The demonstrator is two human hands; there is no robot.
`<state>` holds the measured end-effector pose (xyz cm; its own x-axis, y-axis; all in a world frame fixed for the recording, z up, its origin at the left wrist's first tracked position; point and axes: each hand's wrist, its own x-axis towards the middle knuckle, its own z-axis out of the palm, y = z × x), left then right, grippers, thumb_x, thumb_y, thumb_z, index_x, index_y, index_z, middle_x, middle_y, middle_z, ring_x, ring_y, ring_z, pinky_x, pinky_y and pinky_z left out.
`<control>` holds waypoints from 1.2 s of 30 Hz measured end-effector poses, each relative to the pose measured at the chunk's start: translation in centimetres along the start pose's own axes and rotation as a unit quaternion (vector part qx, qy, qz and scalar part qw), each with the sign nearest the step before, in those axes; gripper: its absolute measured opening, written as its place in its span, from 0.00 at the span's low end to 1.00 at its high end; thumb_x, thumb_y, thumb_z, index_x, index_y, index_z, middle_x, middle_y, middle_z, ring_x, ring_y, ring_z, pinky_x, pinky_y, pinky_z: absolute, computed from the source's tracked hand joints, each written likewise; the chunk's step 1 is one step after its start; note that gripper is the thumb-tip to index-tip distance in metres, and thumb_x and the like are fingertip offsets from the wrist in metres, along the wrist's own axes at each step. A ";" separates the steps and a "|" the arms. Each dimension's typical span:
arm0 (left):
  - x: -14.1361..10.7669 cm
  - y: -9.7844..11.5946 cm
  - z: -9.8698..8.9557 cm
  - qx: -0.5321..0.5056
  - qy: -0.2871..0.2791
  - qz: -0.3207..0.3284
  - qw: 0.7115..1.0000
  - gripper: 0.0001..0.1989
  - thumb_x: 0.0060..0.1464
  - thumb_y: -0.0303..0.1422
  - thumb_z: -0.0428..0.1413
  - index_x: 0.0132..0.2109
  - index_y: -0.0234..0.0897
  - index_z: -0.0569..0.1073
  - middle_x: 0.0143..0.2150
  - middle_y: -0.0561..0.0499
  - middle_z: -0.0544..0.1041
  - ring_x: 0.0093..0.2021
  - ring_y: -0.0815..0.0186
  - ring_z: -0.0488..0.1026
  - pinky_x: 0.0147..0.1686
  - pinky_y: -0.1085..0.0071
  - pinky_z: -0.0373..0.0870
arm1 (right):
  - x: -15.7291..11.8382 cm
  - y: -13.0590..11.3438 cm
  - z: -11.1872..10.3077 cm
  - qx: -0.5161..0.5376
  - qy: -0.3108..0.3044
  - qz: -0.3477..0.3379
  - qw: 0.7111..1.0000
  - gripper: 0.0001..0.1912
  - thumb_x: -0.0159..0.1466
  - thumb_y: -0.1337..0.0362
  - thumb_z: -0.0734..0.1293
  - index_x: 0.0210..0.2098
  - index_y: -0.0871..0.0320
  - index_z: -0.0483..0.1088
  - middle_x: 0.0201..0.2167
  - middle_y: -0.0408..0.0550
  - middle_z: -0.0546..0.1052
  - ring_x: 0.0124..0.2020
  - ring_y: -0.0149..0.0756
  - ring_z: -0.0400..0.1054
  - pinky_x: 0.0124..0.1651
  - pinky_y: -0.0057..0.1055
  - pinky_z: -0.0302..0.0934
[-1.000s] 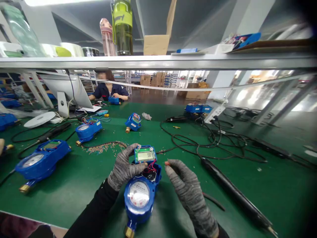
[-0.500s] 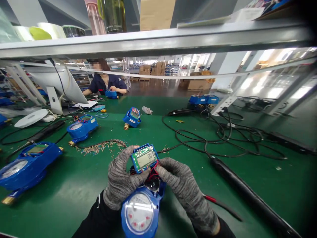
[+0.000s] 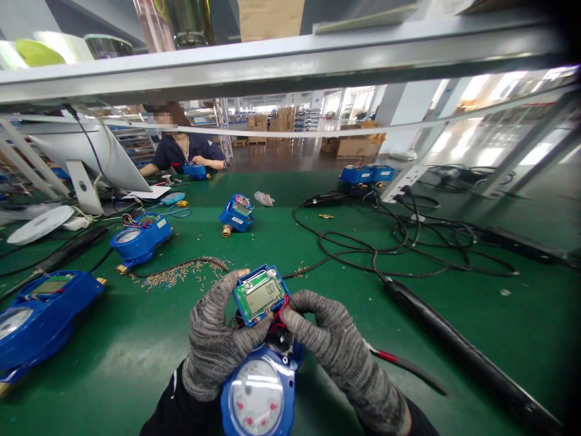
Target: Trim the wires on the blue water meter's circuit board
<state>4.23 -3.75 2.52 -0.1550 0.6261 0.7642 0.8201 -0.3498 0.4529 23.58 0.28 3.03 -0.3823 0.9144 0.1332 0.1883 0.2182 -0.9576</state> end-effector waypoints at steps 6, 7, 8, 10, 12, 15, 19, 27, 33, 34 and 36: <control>-0.1 -0.1 -0.2 -0.023 -0.016 -0.014 1.000 0.29 0.46 0.44 0.68 0.54 0.38 0.73 0.47 0.47 0.83 0.43 0.56 0.82 0.46 0.63 0.81 | -0.2 0.3 0.3 0.024 0.013 -0.004 1.000 0.11 0.62 0.56 0.68 0.30 0.56 0.74 0.29 0.44 0.77 0.32 0.38 0.70 0.36 0.34 0.63; -0.2 -0.2 -0.2 -0.036 -0.020 -0.021 0.999 0.29 0.46 0.43 0.68 0.54 0.39 0.73 0.47 0.47 0.83 0.43 0.56 0.82 0.46 0.64 0.81 | -0.2 0.2 0.1 0.032 0.008 -0.007 0.999 0.10 0.62 0.56 0.67 0.30 0.56 0.73 0.29 0.44 0.77 0.33 0.38 0.70 0.36 0.34 0.63; -0.3 -0.4 -0.1 -0.048 -0.024 -0.028 0.998 0.29 0.46 0.43 0.68 0.54 0.39 0.73 0.47 0.48 0.83 0.43 0.57 0.82 0.46 0.64 0.81 | -0.2 0.1 -0.2 0.043 0.005 -0.009 0.999 0.10 0.62 0.57 0.67 0.30 0.56 0.73 0.29 0.45 0.77 0.33 0.38 0.70 0.36 0.33 0.64; -0.6 -0.8 -0.1 -0.071 -0.031 -0.044 0.996 0.29 0.46 0.42 0.69 0.55 0.41 0.73 0.48 0.48 0.83 0.44 0.57 0.82 0.46 0.63 0.81 | -0.2 -0.3 -0.8 0.079 0.004 -0.010 0.997 0.09 0.61 0.58 0.67 0.30 0.56 0.71 0.30 0.45 0.77 0.33 0.38 0.70 0.35 0.32 0.64; -0.8 -1.1 0.0 -0.095 -0.036 -0.062 0.993 0.29 0.47 0.41 0.69 0.56 0.41 0.73 0.49 0.47 0.82 0.45 0.56 0.82 0.47 0.62 0.81 | -0.1 -0.7 -1.3 0.119 -0.015 -0.014 0.993 0.08 0.63 0.59 0.65 0.31 0.56 0.69 0.27 0.44 0.76 0.31 0.36 0.70 0.35 0.31 0.64; -0.9 -1.5 -0.1 -0.121 -0.055 -0.073 0.988 0.30 0.46 0.41 0.69 0.56 0.40 0.73 0.49 0.46 0.82 0.47 0.55 0.81 0.49 0.60 0.80 | 0.2 -0.9 -2.0 0.103 -0.035 -0.032 0.994 0.06 0.65 0.60 0.64 0.34 0.55 0.69 0.26 0.41 0.74 0.28 0.33 0.68 0.33 0.30 0.63; -0.8 -1.4 -0.3 -0.134 -0.082 -0.053 0.986 0.31 0.46 0.40 0.69 0.56 0.40 0.72 0.50 0.46 0.82 0.46 0.56 0.81 0.49 0.62 0.80 | 0.2 -0.4 -2.5 -0.023 0.000 -0.081 0.996 0.04 0.63 0.62 0.68 0.35 0.55 0.73 0.33 0.43 0.77 0.36 0.37 0.71 0.40 0.33 0.65; 0.3 -0.6 -1.0 -0.047 -0.117 0.050 0.991 0.31 0.44 0.42 0.69 0.55 0.40 0.73 0.47 0.47 0.83 0.43 0.57 0.82 0.45 0.64 0.82 | -0.3 0.4 -2.5 -0.132 0.047 -0.188 0.972 0.04 0.65 0.67 0.67 0.40 0.54 0.72 0.36 0.45 0.76 0.38 0.38 0.71 0.45 0.36 0.66; -0.6 -1.1 -0.4 -0.155 -0.118 -0.019 0.981 0.33 0.45 0.38 0.70 0.58 0.42 0.71 0.51 0.47 0.82 0.47 0.57 0.81 0.49 0.61 0.81 | 0.3 0.2 -3.6 -0.082 -0.012 -0.149 0.985 0.01 0.65 0.65 0.68 0.36 0.55 0.73 0.35 0.42 0.76 0.37 0.35 0.71 0.42 0.32 0.64; -0.8 -1.3 -0.3 -0.188 -0.119 -0.037 0.974 0.33 0.45 0.38 0.71 0.58 0.42 0.71 0.51 0.47 0.81 0.47 0.57 0.81 0.50 0.61 0.81 | 0.4 0.2 -3.8 -0.069 -0.027 -0.145 0.987 0.02 0.65 0.65 0.69 0.35 0.54 0.73 0.34 0.41 0.76 0.37 0.35 0.71 0.42 0.31 0.64; -1.0 -1.4 -0.1 -0.225 -0.123 -0.061 0.965 0.34 0.45 0.36 0.71 0.59 0.42 0.71 0.52 0.46 0.81 0.48 0.56 0.81 0.51 0.60 0.80 | 0.5 0.2 -4.0 -0.056 -0.046 -0.148 0.986 0.03 0.65 0.64 0.70 0.34 0.54 0.73 0.33 0.40 0.76 0.37 0.34 0.71 0.43 0.31 0.63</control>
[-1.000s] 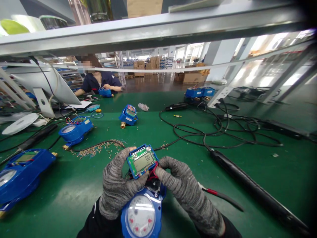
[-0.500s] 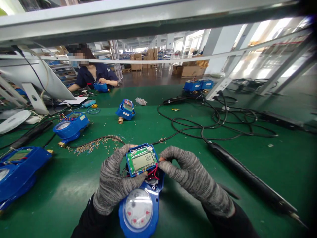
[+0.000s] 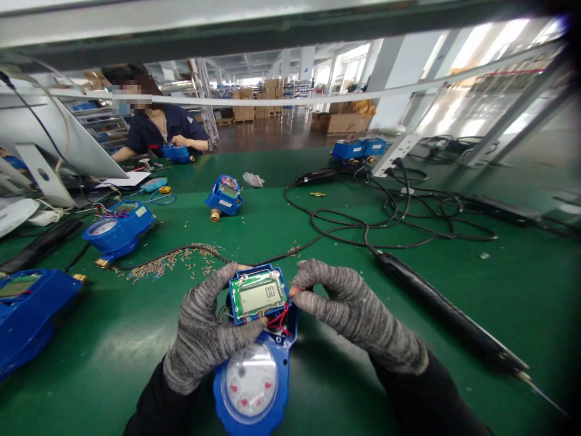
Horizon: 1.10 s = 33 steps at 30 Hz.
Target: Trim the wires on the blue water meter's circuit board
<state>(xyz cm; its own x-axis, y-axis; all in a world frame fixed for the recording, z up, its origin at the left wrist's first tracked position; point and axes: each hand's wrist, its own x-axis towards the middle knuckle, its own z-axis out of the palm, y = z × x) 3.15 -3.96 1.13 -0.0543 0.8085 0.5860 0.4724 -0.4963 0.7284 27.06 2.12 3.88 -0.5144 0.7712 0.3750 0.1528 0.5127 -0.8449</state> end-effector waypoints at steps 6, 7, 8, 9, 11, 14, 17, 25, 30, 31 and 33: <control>0.1 0.2 -0.2 0.010 -0.014 -0.013 1.000 0.34 0.42 0.34 0.72 0.57 0.43 0.72 0.51 0.48 0.82 0.47 0.57 0.82 0.50 0.61 0.81 | -0.2 0.4 0.2 -0.038 0.005 -0.034 0.999 0.03 0.67 0.63 0.69 0.37 0.54 0.71 0.36 0.41 0.74 0.40 0.35 0.69 0.49 0.34 0.60; 0.1 0.2 -0.2 0.010 -0.015 -0.013 1.000 0.34 0.42 0.34 0.72 0.57 0.43 0.72 0.50 0.48 0.82 0.47 0.57 0.82 0.50 0.61 0.81 | -0.2 0.4 0.3 -0.044 0.008 -0.033 0.998 0.03 0.68 0.63 0.68 0.37 0.54 0.71 0.36 0.42 0.74 0.40 0.35 0.69 0.49 0.34 0.61; 0.1 0.2 -0.2 0.011 -0.017 -0.011 1.000 0.34 0.42 0.34 0.72 0.57 0.43 0.72 0.50 0.49 0.82 0.46 0.57 0.82 0.49 0.62 0.81 | -0.2 0.5 0.4 -0.044 0.011 -0.028 0.999 0.03 0.68 0.62 0.67 0.37 0.54 0.71 0.36 0.42 0.74 0.40 0.35 0.69 0.48 0.34 0.61; 0.1 0.1 -0.3 0.014 -0.020 -0.007 1.000 0.35 0.41 0.34 0.73 0.57 0.44 0.72 0.50 0.49 0.82 0.46 0.58 0.82 0.49 0.62 0.81 | -0.1 0.5 0.4 -0.036 0.010 -0.018 0.999 0.04 0.68 0.62 0.67 0.37 0.54 0.71 0.36 0.42 0.74 0.40 0.35 0.69 0.46 0.33 0.62; 0.0 0.1 -0.3 0.023 -0.020 0.002 1.000 0.35 0.41 0.34 0.73 0.58 0.45 0.72 0.50 0.50 0.82 0.46 0.58 0.82 0.49 0.64 0.81 | 0.0 0.7 0.4 0.002 -0.005 0.011 1.000 0.06 0.69 0.60 0.67 0.37 0.55 0.71 0.36 0.42 0.74 0.38 0.35 0.69 0.42 0.31 0.63; -0.3 0.0 -0.3 0.025 -0.001 0.002 1.000 0.36 0.42 0.32 0.72 0.59 0.46 0.72 0.52 0.50 0.81 0.49 0.59 0.80 0.51 0.65 0.80 | 0.0 1.0 0.4 0.062 -0.038 0.059 0.996 0.10 0.68 0.56 0.67 0.35 0.55 0.71 0.34 0.42 0.75 0.36 0.35 0.70 0.39 0.30 0.63; -0.6 -0.1 -0.1 -0.010 0.015 -0.013 1.000 0.36 0.42 0.30 0.72 0.59 0.46 0.72 0.54 0.49 0.79 0.51 0.57 0.79 0.52 0.63 0.79 | -0.1 1.3 0.6 0.094 -0.052 0.096 0.990 0.12 0.68 0.54 0.68 0.35 0.56 0.72 0.34 0.43 0.76 0.36 0.36 0.70 0.39 0.31 0.63; -0.3 -0.1 0.5 -0.140 0.034 -0.033 0.989 0.37 0.41 0.24 0.71 0.59 0.50 0.73 0.53 0.53 0.80 0.51 0.60 0.80 0.51 0.68 0.79 | 0.0 1.4 1.2 0.204 -0.066 0.139 0.967 0.16 0.65 0.50 0.71 0.34 0.58 0.73 0.31 0.43 0.73 0.34 0.34 0.67 0.37 0.30 0.61; 0.2 0.6 1.0 -0.238 0.038 -0.048 0.969 0.36 0.40 0.22 0.71 0.57 0.49 0.75 0.52 0.54 0.82 0.48 0.62 0.81 0.46 0.74 0.80 | 0.0 1.3 1.4 0.225 -0.080 0.151 0.959 0.17 0.64 0.49 0.71 0.35 0.58 0.73 0.32 0.44 0.74 0.35 0.36 0.69 0.38 0.31 0.62; 0.3 0.7 1.1 -0.262 0.036 -0.055 0.963 0.35 0.40 0.22 0.71 0.56 0.48 0.76 0.51 0.53 0.82 0.47 0.62 0.82 0.45 0.74 0.80 | 0.0 1.3 1.5 0.232 -0.081 0.149 0.958 0.16 0.65 0.50 0.71 0.36 0.58 0.73 0.33 0.44 0.75 0.35 0.35 0.69 0.38 0.31 0.62; 0.4 0.9 1.3 -0.302 0.034 -0.069 0.950 0.34 0.40 0.22 0.71 0.55 0.47 0.77 0.50 0.53 0.83 0.45 0.62 0.82 0.44 0.74 0.80 | 0.0 1.1 1.8 0.247 -0.075 0.140 0.956 0.15 0.65 0.51 0.71 0.36 0.58 0.74 0.33 0.44 0.75 0.36 0.35 0.69 0.38 0.30 0.63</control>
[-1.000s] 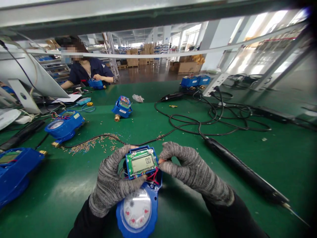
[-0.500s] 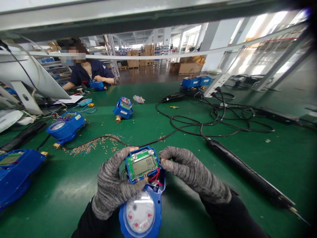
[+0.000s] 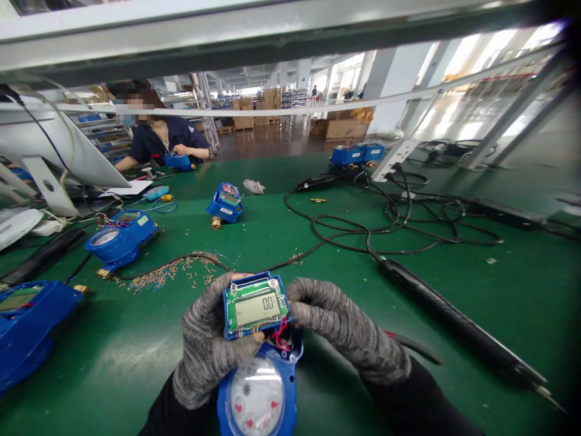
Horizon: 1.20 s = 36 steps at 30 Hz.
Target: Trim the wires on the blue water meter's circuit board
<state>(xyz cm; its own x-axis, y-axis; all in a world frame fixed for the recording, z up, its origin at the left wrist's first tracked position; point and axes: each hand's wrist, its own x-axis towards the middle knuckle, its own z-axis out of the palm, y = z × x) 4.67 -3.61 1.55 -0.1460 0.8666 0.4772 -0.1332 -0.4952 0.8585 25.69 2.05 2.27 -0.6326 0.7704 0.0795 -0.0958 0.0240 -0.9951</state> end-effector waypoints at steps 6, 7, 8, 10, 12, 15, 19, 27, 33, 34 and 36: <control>0.0 0.1 0.1 -0.035 0.016 -0.013 0.999 0.33 0.39 0.23 0.72 0.53 0.48 0.78 0.48 0.53 0.83 0.43 0.61 0.83 0.43 0.73 0.80 | 0.4 -0.8 0.8 0.024 -0.002 -0.015 1.000 0.15 0.64 0.51 0.72 0.34 0.58 0.74 0.31 0.43 0.76 0.33 0.33 0.70 0.37 0.28 0.64; 0.0 0.1 0.1 -0.031 0.019 -0.011 0.999 0.33 0.38 0.23 0.72 0.53 0.48 0.78 0.47 0.53 0.84 0.43 0.62 0.83 0.43 0.74 0.80 | 0.5 -0.8 0.9 0.024 -0.002 -0.014 1.000 0.16 0.64 0.51 0.72 0.34 0.58 0.74 0.31 0.42 0.76 0.33 0.33 0.70 0.37 0.28 0.64; 0.0 0.1 0.1 -0.028 0.021 -0.009 0.999 0.32 0.38 0.23 0.72 0.52 0.48 0.79 0.47 0.53 0.84 0.43 0.62 0.83 0.43 0.74 0.79 | 0.6 -0.7 0.9 0.024 -0.002 -0.014 1.000 0.16 0.64 0.51 0.72 0.34 0.58 0.74 0.31 0.42 0.76 0.33 0.32 0.70 0.37 0.28 0.64; 0.0 0.0 0.2 -0.029 0.030 -0.008 0.999 0.32 0.38 0.23 0.72 0.52 0.48 0.79 0.46 0.53 0.84 0.42 0.62 0.83 0.44 0.75 0.79 | 0.8 -0.4 0.9 0.023 -0.005 -0.024 0.999 0.15 0.64 0.52 0.72 0.36 0.58 0.75 0.33 0.43 0.77 0.35 0.34 0.72 0.39 0.28 0.65; 0.1 0.0 0.3 -0.038 0.039 -0.013 0.998 0.32 0.38 0.24 0.73 0.52 0.48 0.79 0.46 0.52 0.84 0.41 0.61 0.83 0.43 0.74 0.80 | 0.9 0.1 1.0 0.032 -0.022 -0.035 0.999 0.14 0.66 0.53 0.71 0.40 0.58 0.77 0.37 0.46 0.79 0.41 0.38 0.73 0.45 0.32 0.67; 0.4 0.1 0.3 -0.057 0.030 -0.034 0.997 0.31 0.37 0.26 0.73 0.51 0.46 0.79 0.46 0.50 0.84 0.41 0.59 0.83 0.41 0.75 0.80 | 1.1 0.2 1.3 0.062 -0.052 -0.029 0.996 0.15 0.67 0.55 0.71 0.47 0.59 0.77 0.44 0.50 0.80 0.49 0.45 0.73 0.52 0.40 0.67; 0.5 0.3 0.4 -0.075 -0.001 -0.050 0.996 0.30 0.38 0.25 0.73 0.51 0.47 0.80 0.46 0.51 0.84 0.40 0.59 0.83 0.39 0.75 0.81 | 1.1 -0.6 1.7 0.107 -0.066 0.002 0.992 0.17 0.65 0.57 0.72 0.50 0.59 0.77 0.47 0.51 0.80 0.51 0.46 0.73 0.58 0.44 0.64; 0.2 0.1 0.5 -0.083 0.003 -0.065 0.994 0.32 0.38 0.23 0.72 0.52 0.48 0.79 0.51 0.48 0.82 0.45 0.53 0.82 0.41 0.68 0.82 | 1.6 -0.6 2.3 0.093 -0.072 -0.040 0.992 0.20 0.65 0.55 0.72 0.54 0.54 0.76 0.47 0.50 0.81 0.48 0.44 0.75 0.56 0.41 0.67; 0.2 0.1 0.7 -0.082 -0.009 -0.042 0.996 0.33 0.38 0.21 0.72 0.53 0.47 0.78 0.51 0.49 0.82 0.46 0.56 0.82 0.43 0.70 0.81 | 1.9 -0.2 2.6 0.090 -0.056 -0.037 0.994 0.22 0.62 0.53 0.75 0.53 0.55 0.77 0.46 0.50 0.81 0.45 0.42 0.76 0.55 0.42 0.68; 0.2 0.1 0.7 -0.078 -0.013 -0.035 0.996 0.33 0.38 0.21 0.72 0.53 0.47 0.78 0.52 0.49 0.82 0.47 0.56 0.82 0.44 0.70 0.81 | 1.8 -0.4 2.7 0.102 -0.062 -0.023 0.993 0.22 0.61 0.53 0.75 0.51 0.55 0.78 0.45 0.50 0.82 0.45 0.43 0.76 0.55 0.42 0.68; 0.1 0.1 0.7 -0.072 -0.015 -0.025 0.997 0.34 0.39 0.21 0.71 0.54 0.48 0.77 0.53 0.49 0.81 0.49 0.56 0.81 0.45 0.70 0.80 | 1.6 -0.8 2.8 0.122 -0.058 -0.009 0.991 0.21 0.60 0.52 0.76 0.49 0.55 0.79 0.43 0.50 0.82 0.46 0.43 0.76 0.54 0.42 0.68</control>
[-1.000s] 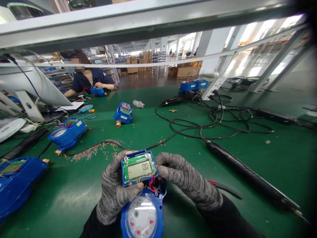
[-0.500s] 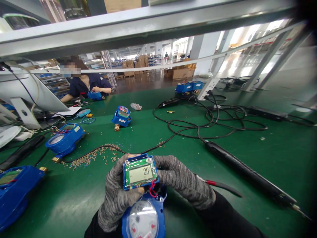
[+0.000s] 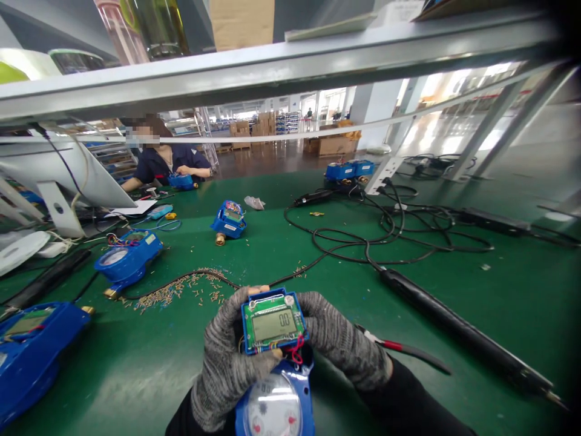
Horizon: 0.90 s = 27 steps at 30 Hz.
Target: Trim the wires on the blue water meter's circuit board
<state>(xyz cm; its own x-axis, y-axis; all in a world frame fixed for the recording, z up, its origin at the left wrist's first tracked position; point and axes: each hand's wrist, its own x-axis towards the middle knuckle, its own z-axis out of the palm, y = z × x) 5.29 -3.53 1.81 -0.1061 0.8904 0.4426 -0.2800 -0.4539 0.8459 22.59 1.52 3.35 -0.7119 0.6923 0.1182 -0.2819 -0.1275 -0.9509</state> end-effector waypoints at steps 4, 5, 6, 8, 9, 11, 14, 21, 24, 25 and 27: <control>-0.1 0.1 0.0 -0.009 -0.010 -0.003 1.000 0.34 0.41 0.23 0.71 0.56 0.51 0.76 0.52 0.51 0.81 0.47 0.58 0.82 0.45 0.71 0.81 | -0.2 -0.4 0.2 0.007 0.045 0.016 0.999 0.21 0.58 0.51 0.77 0.46 0.55 0.80 0.43 0.50 0.82 0.43 0.42 0.76 0.52 0.41 0.69; -0.1 0.1 0.0 -0.012 -0.014 -0.002 1.000 0.34 0.41 0.23 0.71 0.56 0.51 0.76 0.52 0.51 0.82 0.47 0.59 0.82 0.45 0.71 0.81 | -0.2 -0.5 0.2 0.000 0.062 0.031 0.998 0.22 0.55 0.49 0.78 0.44 0.56 0.80 0.41 0.50 0.82 0.41 0.42 0.76 0.51 0.41 0.69; -0.1 0.2 0.1 -0.015 -0.017 0.003 1.000 0.34 0.41 0.23 0.71 0.55 0.51 0.76 0.51 0.51 0.82 0.47 0.59 0.82 0.45 0.71 0.80 | -0.2 -0.6 0.3 -0.013 0.080 0.046 0.996 0.24 0.52 0.47 0.79 0.41 0.57 0.80 0.39 0.51 0.82 0.39 0.43 0.76 0.50 0.42 0.69; 0.0 0.2 0.1 -0.019 -0.022 0.010 1.000 0.35 0.40 0.22 0.71 0.55 0.51 0.76 0.51 0.51 0.82 0.47 0.58 0.82 0.45 0.71 0.80 | -0.2 -1.0 0.6 -0.043 0.113 0.066 0.990 0.31 0.45 0.39 0.79 0.35 0.58 0.80 0.34 0.51 0.81 0.37 0.44 0.75 0.48 0.44 0.70; 0.0 0.2 0.1 -0.021 -0.025 0.013 0.999 0.35 0.40 0.22 0.71 0.55 0.51 0.76 0.51 0.51 0.82 0.47 0.58 0.82 0.45 0.71 0.80 | -0.1 -1.2 0.8 -0.054 0.122 0.066 0.989 0.33 0.43 0.36 0.78 0.34 0.59 0.80 0.32 0.51 0.81 0.36 0.45 0.75 0.47 0.45 0.70; -0.1 0.0 0.0 -0.022 -0.022 0.017 0.999 0.35 0.40 0.22 0.72 0.55 0.50 0.76 0.51 0.50 0.82 0.47 0.58 0.82 0.45 0.70 0.80 | 0.0 -1.4 1.2 -0.066 0.131 0.058 0.987 0.37 0.42 0.32 0.76 0.34 0.59 0.79 0.31 0.51 0.80 0.36 0.46 0.74 0.45 0.45 0.70; -0.3 -0.3 -0.2 -0.021 -0.006 0.022 0.999 0.36 0.39 0.22 0.72 0.56 0.50 0.76 0.53 0.50 0.81 0.49 0.56 0.81 0.45 0.69 0.81 | 0.4 -1.2 1.2 -0.121 0.157 0.045 0.979 0.34 0.45 0.34 0.76 0.35 0.58 0.78 0.32 0.51 0.80 0.35 0.46 0.74 0.40 0.42 0.70; -0.4 -0.1 0.1 -0.034 -0.017 -0.011 0.999 0.35 0.39 0.20 0.71 0.55 0.48 0.76 0.52 0.50 0.81 0.48 0.57 0.81 0.45 0.70 0.81 | 1.6 -0.2 -1.0 -0.385 0.272 -0.002 0.882 0.13 0.44 0.59 0.75 0.27 0.56 0.72 0.29 0.50 0.78 0.35 0.50 0.71 0.40 0.46 0.66; -0.5 -0.3 0.2 -0.067 -0.042 -0.051 0.996 0.32 0.40 0.25 0.72 0.54 0.45 0.75 0.50 0.47 0.81 0.47 0.55 0.81 0.45 0.66 0.81 | 1.7 -0.3 -1.3 -0.435 0.260 -0.028 0.862 0.13 0.44 0.58 0.74 0.28 0.56 0.74 0.32 0.52 0.78 0.36 0.54 0.71 0.44 0.52 0.66; -0.6 -0.6 0.1 -0.076 -0.047 -0.063 0.994 0.33 0.40 0.27 0.72 0.54 0.44 0.74 0.49 0.46 0.81 0.47 0.53 0.81 0.46 0.63 0.81 | 1.6 -0.1 -1.5 -0.437 0.255 -0.034 0.862 0.13 0.44 0.58 0.74 0.29 0.56 0.74 0.33 0.53 0.78 0.37 0.55 0.72 0.45 0.53 0.66; -0.8 -1.5 -0.1 -0.096 -0.043 -0.075 0.992 0.37 0.37 0.32 0.74 0.56 0.44 0.72 0.51 0.43 0.80 0.48 0.48 0.81 0.47 0.56 0.80 | 1.4 0.6 -2.5 -0.419 0.252 -0.052 0.871 0.14 0.46 0.60 0.75 0.32 0.55 0.76 0.36 0.54 0.79 0.40 0.56 0.72 0.47 0.54 0.66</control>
<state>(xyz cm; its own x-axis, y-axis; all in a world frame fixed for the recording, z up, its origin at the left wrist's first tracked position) 5.74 -3.59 0.12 0.0298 0.9373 0.3471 -0.4634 -0.2948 0.8357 23.05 4.20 2.18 -0.2789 0.9200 0.2755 0.3906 0.3707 -0.8426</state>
